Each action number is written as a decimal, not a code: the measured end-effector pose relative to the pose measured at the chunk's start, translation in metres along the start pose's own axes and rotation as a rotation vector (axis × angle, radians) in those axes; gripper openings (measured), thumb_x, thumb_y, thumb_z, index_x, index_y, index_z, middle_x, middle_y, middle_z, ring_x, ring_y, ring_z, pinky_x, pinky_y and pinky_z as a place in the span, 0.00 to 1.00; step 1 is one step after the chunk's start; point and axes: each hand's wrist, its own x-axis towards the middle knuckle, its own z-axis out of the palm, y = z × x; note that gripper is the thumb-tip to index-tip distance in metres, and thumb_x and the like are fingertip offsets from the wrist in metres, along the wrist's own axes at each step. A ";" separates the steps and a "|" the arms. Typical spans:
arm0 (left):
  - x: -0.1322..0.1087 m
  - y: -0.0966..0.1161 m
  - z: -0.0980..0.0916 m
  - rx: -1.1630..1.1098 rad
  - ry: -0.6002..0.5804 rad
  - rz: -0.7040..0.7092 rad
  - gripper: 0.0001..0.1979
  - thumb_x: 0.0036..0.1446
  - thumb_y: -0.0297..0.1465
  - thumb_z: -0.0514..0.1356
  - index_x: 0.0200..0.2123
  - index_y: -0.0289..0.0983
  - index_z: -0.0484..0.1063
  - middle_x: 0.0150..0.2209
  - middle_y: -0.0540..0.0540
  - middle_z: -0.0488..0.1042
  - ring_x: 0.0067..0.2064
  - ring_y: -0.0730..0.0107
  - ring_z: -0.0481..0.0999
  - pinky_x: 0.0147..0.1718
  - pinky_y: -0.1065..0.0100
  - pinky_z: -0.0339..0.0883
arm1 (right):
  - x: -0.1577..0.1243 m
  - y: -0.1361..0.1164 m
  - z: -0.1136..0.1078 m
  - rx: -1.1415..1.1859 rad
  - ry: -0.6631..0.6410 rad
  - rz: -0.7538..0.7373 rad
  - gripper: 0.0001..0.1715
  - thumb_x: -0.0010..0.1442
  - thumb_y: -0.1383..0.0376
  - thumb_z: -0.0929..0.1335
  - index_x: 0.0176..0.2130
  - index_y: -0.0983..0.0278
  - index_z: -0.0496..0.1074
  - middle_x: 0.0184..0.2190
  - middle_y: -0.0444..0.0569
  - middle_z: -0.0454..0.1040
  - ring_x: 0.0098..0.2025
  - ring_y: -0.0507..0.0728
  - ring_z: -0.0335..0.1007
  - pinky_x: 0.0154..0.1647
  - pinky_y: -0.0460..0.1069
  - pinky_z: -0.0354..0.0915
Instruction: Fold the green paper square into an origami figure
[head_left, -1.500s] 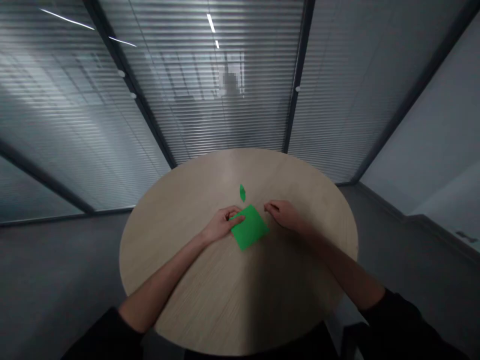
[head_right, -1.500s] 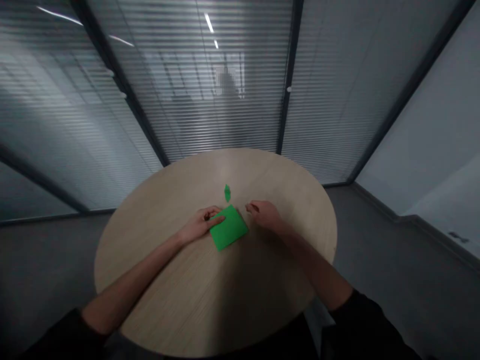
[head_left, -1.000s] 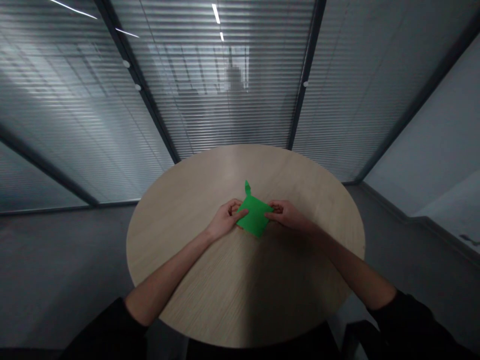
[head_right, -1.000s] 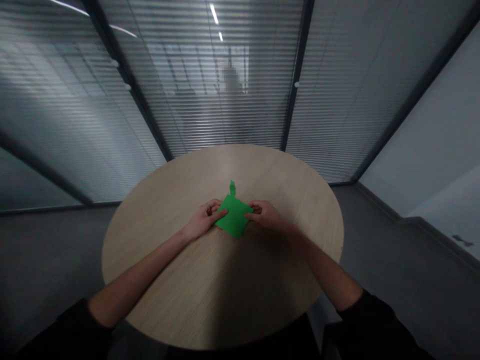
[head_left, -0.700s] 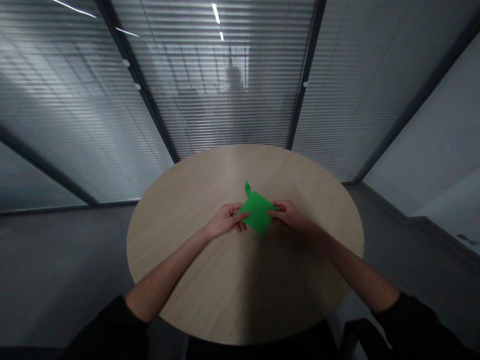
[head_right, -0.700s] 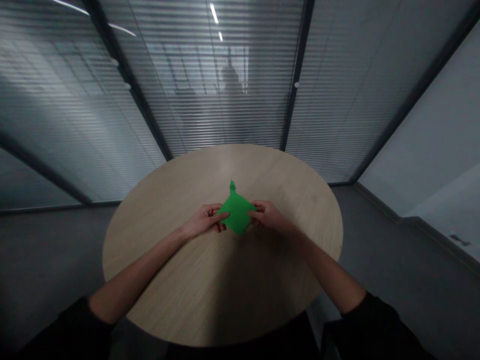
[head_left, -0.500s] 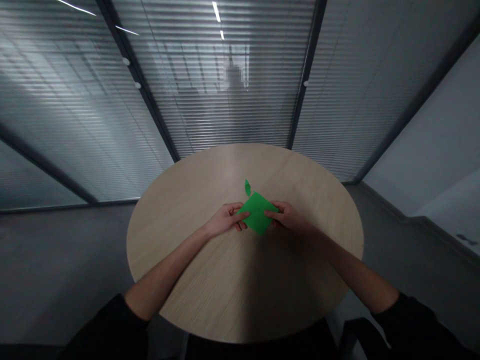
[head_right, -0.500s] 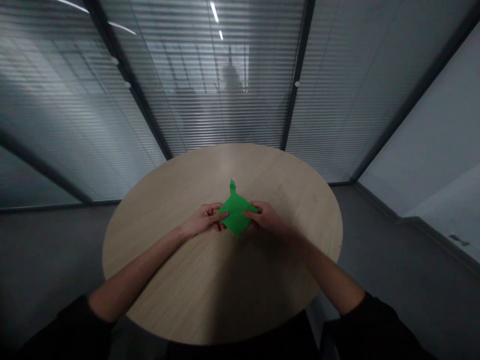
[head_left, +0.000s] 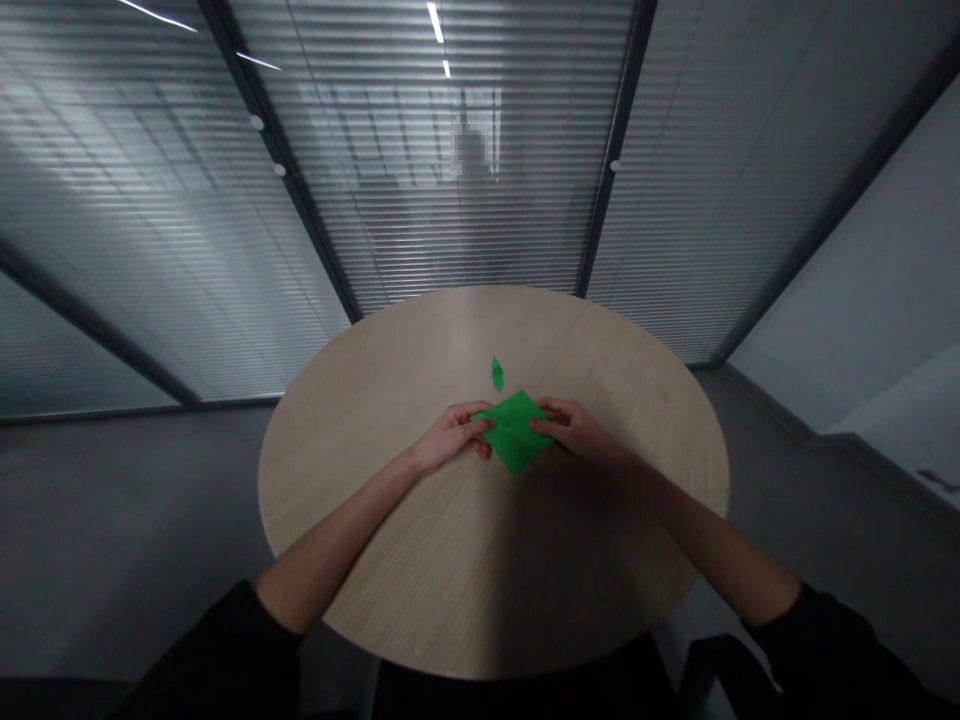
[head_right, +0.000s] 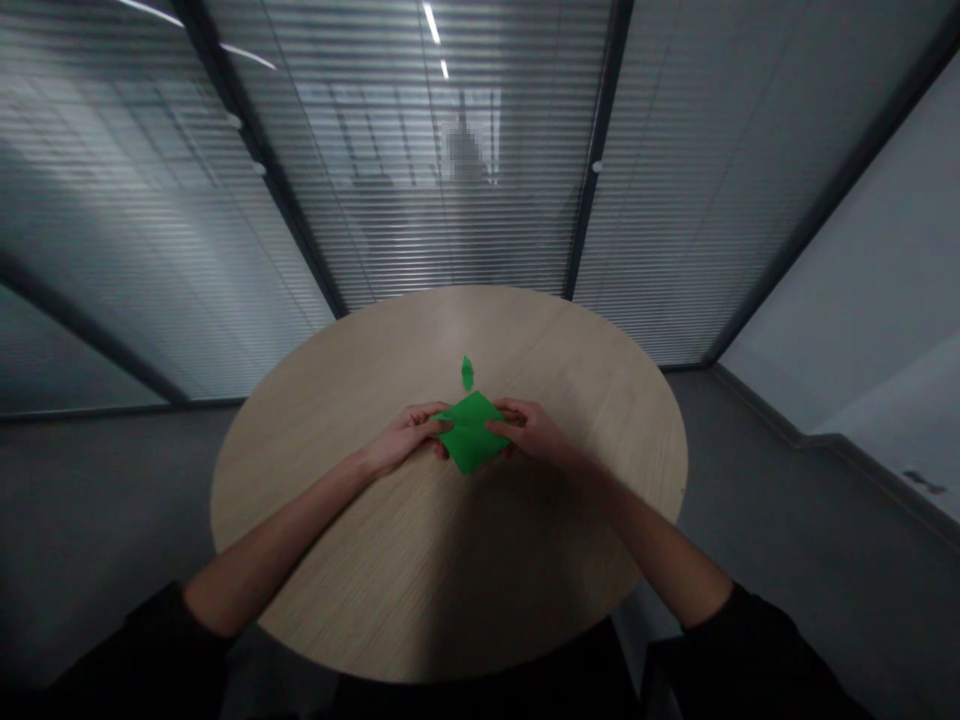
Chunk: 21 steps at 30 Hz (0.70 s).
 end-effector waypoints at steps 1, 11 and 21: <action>0.000 0.000 0.000 0.005 0.004 -0.005 0.14 0.57 0.37 0.69 0.40 0.33 0.78 0.28 0.48 0.78 0.24 0.75 0.75 0.26 0.72 0.70 | 0.001 0.001 0.000 0.010 -0.002 -0.006 0.23 0.55 0.53 0.76 0.48 0.60 0.79 0.42 0.51 0.83 0.33 0.56 0.77 0.28 0.48 0.70; 0.004 -0.002 0.004 -0.036 0.093 -0.013 0.16 0.60 0.38 0.67 0.45 0.31 0.79 0.22 0.48 0.77 0.21 0.74 0.74 0.23 0.73 0.66 | 0.004 -0.002 -0.005 0.014 0.087 -0.001 0.18 0.55 0.52 0.76 0.36 0.62 0.77 0.27 0.44 0.76 0.21 0.49 0.64 0.20 0.46 0.59; 0.003 0.006 0.006 -0.141 0.164 0.004 0.16 0.57 0.34 0.66 0.46 0.32 0.77 0.26 0.47 0.78 0.23 0.71 0.77 0.26 0.70 0.71 | 0.002 -0.005 -0.007 0.053 0.003 0.036 0.24 0.51 0.56 0.77 0.47 0.61 0.78 0.38 0.49 0.82 0.27 0.53 0.74 0.26 0.47 0.70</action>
